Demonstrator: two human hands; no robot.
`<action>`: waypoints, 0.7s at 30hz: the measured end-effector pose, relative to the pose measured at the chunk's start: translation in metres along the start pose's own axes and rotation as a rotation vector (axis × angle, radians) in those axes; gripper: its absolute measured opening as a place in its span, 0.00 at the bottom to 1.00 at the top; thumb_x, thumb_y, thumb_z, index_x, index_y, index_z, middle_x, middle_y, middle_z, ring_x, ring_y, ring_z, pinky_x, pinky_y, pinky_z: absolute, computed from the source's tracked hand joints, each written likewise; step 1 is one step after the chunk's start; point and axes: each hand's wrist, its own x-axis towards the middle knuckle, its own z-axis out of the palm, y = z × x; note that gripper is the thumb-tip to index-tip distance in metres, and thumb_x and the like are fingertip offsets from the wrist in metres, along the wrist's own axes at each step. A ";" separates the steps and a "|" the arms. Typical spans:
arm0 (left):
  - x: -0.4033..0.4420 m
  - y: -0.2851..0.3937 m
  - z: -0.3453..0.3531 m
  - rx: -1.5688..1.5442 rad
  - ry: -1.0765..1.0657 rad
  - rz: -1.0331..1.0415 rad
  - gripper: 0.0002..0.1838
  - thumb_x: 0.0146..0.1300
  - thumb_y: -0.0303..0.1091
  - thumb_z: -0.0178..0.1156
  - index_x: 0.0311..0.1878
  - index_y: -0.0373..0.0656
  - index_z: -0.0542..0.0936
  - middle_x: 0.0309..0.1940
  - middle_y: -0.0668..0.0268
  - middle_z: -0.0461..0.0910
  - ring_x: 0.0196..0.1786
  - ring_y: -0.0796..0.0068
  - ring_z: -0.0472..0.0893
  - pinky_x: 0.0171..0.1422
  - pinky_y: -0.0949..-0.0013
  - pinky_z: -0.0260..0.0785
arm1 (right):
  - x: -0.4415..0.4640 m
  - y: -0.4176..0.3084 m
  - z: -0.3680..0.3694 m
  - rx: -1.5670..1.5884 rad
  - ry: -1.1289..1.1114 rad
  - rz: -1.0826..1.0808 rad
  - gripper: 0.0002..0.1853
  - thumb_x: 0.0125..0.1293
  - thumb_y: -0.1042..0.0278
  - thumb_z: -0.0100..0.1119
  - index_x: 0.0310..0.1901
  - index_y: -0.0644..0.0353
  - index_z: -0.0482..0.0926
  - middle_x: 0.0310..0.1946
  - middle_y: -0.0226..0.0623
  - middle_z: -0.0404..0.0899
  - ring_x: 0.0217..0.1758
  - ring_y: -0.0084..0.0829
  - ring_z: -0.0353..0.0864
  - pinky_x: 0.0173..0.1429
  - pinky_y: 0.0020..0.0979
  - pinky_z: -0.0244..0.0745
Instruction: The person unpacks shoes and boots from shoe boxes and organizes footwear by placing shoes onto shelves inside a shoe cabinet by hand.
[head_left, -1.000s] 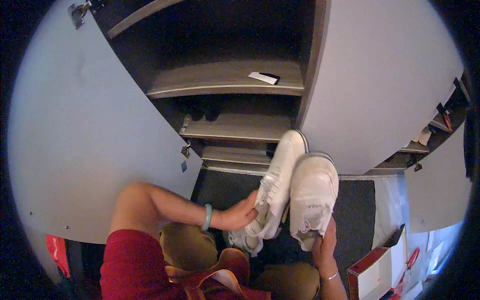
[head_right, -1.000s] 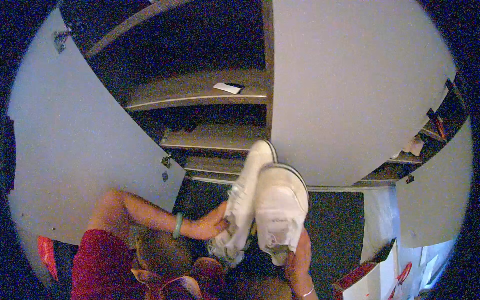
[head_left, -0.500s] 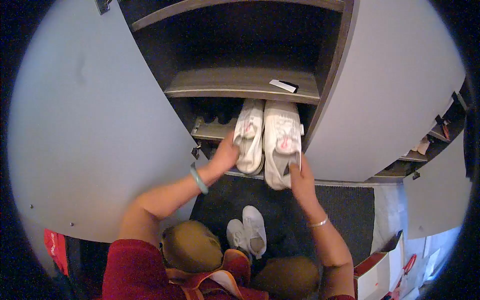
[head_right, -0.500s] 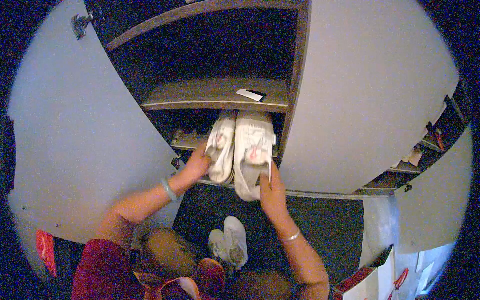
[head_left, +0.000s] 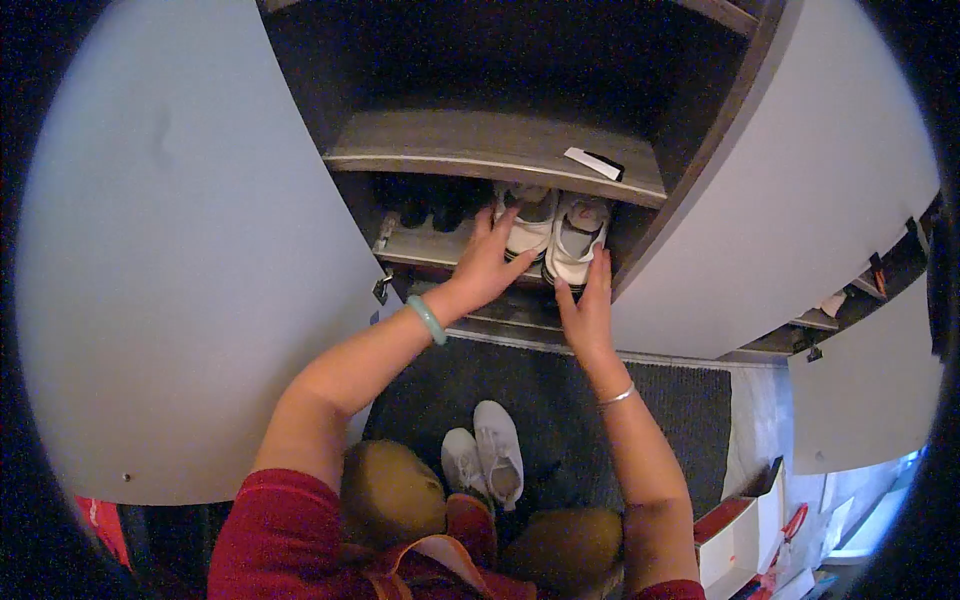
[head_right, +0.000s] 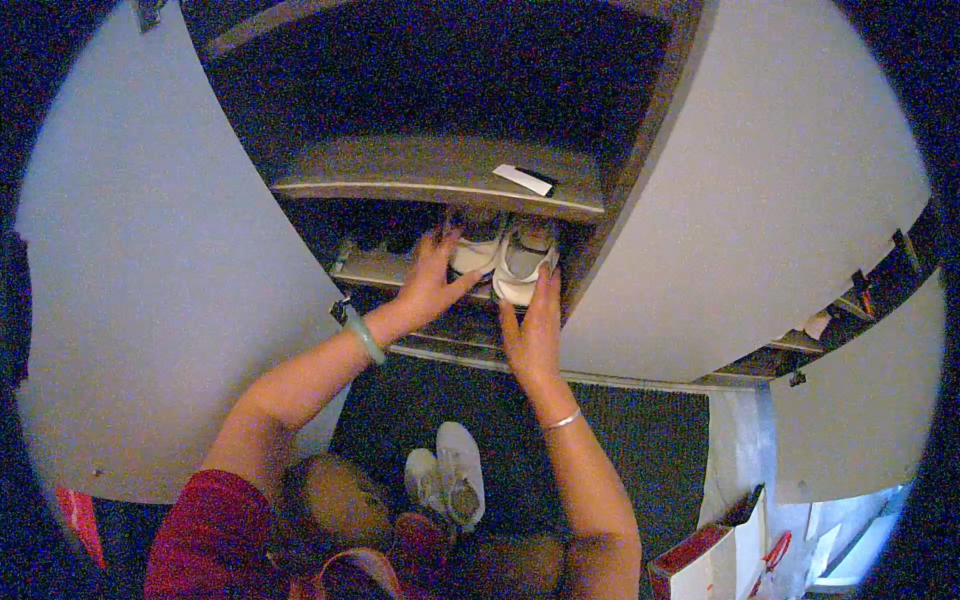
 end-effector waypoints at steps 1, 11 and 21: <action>0.001 0.000 0.005 0.002 0.034 0.010 0.33 0.55 0.44 0.58 0.61 0.40 0.60 0.59 0.41 0.54 0.59 0.38 0.60 0.62 0.54 0.57 | 0.006 0.002 0.004 -0.019 0.021 -0.022 0.34 0.60 0.67 0.52 0.64 0.69 0.47 0.64 0.60 0.46 0.69 0.52 0.45 0.69 0.38 0.43; 0.019 -0.007 0.041 0.062 0.122 -0.152 0.31 0.53 0.45 0.58 0.56 0.38 0.65 0.54 0.41 0.61 0.55 0.41 0.63 0.60 0.52 0.57 | 0.060 0.025 0.036 -0.207 0.060 0.039 0.24 0.54 0.75 0.46 0.54 0.73 0.62 0.50 0.63 0.62 0.55 0.57 0.60 0.60 0.46 0.56; 0.018 -0.023 0.055 0.103 0.185 -0.098 0.36 0.54 0.57 0.53 0.56 0.35 0.65 0.57 0.40 0.60 0.61 0.39 0.58 0.65 0.51 0.52 | 0.030 0.025 0.027 -0.067 0.155 -0.074 0.33 0.59 0.62 0.51 0.61 0.71 0.53 0.61 0.62 0.53 0.66 0.55 0.51 0.68 0.42 0.48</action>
